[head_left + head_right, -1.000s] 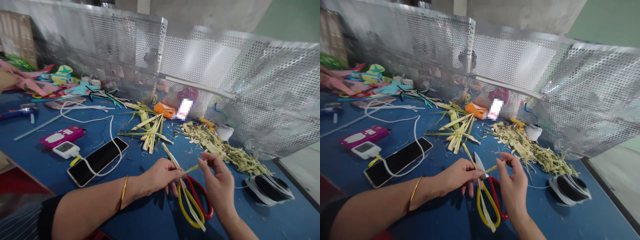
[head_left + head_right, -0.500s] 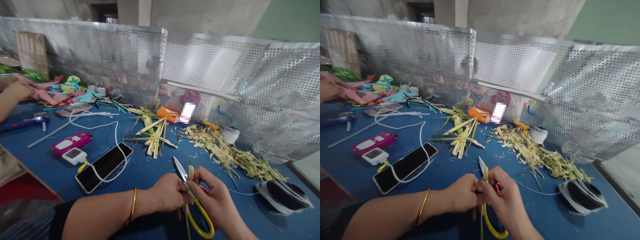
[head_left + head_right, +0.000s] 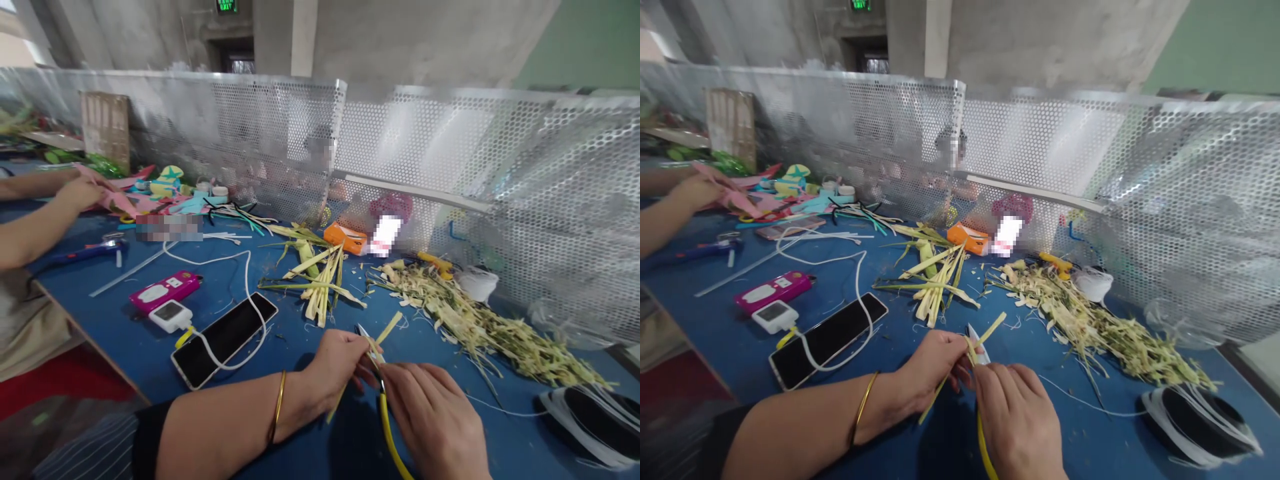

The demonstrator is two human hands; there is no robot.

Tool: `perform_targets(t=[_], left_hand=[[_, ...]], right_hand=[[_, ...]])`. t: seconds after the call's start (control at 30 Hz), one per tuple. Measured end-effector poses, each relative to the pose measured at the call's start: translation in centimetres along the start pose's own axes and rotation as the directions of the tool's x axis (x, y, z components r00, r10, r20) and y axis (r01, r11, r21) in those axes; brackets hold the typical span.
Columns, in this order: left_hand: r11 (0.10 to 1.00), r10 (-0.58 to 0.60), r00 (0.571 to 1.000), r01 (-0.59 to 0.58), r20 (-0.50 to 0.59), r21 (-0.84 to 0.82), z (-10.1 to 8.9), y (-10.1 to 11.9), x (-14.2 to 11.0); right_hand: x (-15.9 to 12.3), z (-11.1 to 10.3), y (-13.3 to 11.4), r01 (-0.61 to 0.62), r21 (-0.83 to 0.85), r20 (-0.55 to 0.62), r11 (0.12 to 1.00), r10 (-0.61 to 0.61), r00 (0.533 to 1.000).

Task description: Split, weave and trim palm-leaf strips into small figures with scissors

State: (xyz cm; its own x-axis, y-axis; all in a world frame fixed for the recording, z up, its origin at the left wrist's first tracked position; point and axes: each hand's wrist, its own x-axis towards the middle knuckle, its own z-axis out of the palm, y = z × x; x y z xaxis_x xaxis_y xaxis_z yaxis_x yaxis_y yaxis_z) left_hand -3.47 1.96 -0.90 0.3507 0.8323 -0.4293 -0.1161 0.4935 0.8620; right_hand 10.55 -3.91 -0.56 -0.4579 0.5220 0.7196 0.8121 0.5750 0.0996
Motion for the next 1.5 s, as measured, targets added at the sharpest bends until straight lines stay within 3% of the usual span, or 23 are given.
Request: perform_targets(t=[0.1,0.23,0.33,0.43,0.53,0.77,0.93,1.0,1.1,1.2,1.3,1.37,1.4,1.47,1.5], left_hand=[[0.994,-0.058,0.997,0.063,0.055,-0.087,0.2,0.3,-0.4],[0.987,-0.028,0.990,0.049,0.139,-0.156,0.2,1.0,-0.8],[0.966,-0.061,0.977,0.110,0.206,-0.236,0.0,1.3,-0.9],[0.953,-0.100,0.971,0.157,0.218,-0.260,-0.3,1.5,-1.0],[0.960,-0.071,0.972,0.127,0.224,-0.251,-0.3,1.6,-1.1],[0.955,-0.010,0.970,0.082,0.244,-0.286,-0.1,1.1,-1.0],[0.964,-0.009,0.969,0.074,0.245,-0.257,-0.2,0.7,-1.1],[0.969,-0.019,0.965,0.082,0.262,-0.233,-0.3,0.4,-1.1],[0.973,0.007,0.950,0.065,0.313,-0.221,-0.4,-0.1,-1.0],[0.980,0.035,0.943,0.033,0.330,-0.196,-0.4,-0.1,-0.9],[0.993,0.034,0.945,0.004,0.325,-0.114,-0.4,0.2,-1.0],[0.999,0.006,0.945,0.011,0.327,-0.050,-0.4,0.5,-0.9],[1.000,-0.009,0.944,0.018,0.329,-0.023,-0.5,0.6,-0.9],[1.000,-0.022,0.944,0.017,0.329,0.016,-0.5,0.8,-0.8],[0.999,-0.024,0.942,0.015,0.335,0.032,-0.6,0.8,-0.7]], right_hand=[[-0.1,-0.2,0.1,-0.021,-0.033,0.015,0.999,0.021,1.000],[0.0,-0.7,0.1,-0.077,-0.035,-0.013,0.996,0.077,0.997],[0.1,-0.7,-0.1,-0.111,-0.036,0.020,0.993,0.112,0.994],[0.2,-0.6,-0.3,-0.129,-0.043,0.028,0.991,0.131,0.991],[0.2,-0.5,-0.5,-0.126,-0.055,0.032,0.991,0.128,0.991],[0.0,-0.2,-0.6,-0.053,-0.097,0.076,0.994,0.060,0.995],[0.1,0.4,-1.3,0.176,-0.007,0.154,0.984,-0.173,0.973],[0.0,0.9,-1.7,0.202,-0.020,0.177,0.979,-0.195,0.965],[0.1,1.4,-2.0,0.192,-0.050,0.162,0.980,-0.182,0.970],[0.1,1.3,-1.7,0.173,-0.028,0.076,0.984,-0.171,0.982],[0.1,0.7,-0.8,-0.015,0.109,-0.026,0.994,0.018,1.000],[0.0,0.5,0.0,-0.287,0.276,0.004,0.917,0.298,0.955],[-0.1,0.4,0.4,-0.443,0.369,0.066,0.817,0.452,0.889],[-0.2,0.6,1.0,-0.689,0.518,0.253,0.506,0.679,0.689],[-0.2,0.7,1.2,-0.753,0.565,0.347,0.338,0.731,0.588]])
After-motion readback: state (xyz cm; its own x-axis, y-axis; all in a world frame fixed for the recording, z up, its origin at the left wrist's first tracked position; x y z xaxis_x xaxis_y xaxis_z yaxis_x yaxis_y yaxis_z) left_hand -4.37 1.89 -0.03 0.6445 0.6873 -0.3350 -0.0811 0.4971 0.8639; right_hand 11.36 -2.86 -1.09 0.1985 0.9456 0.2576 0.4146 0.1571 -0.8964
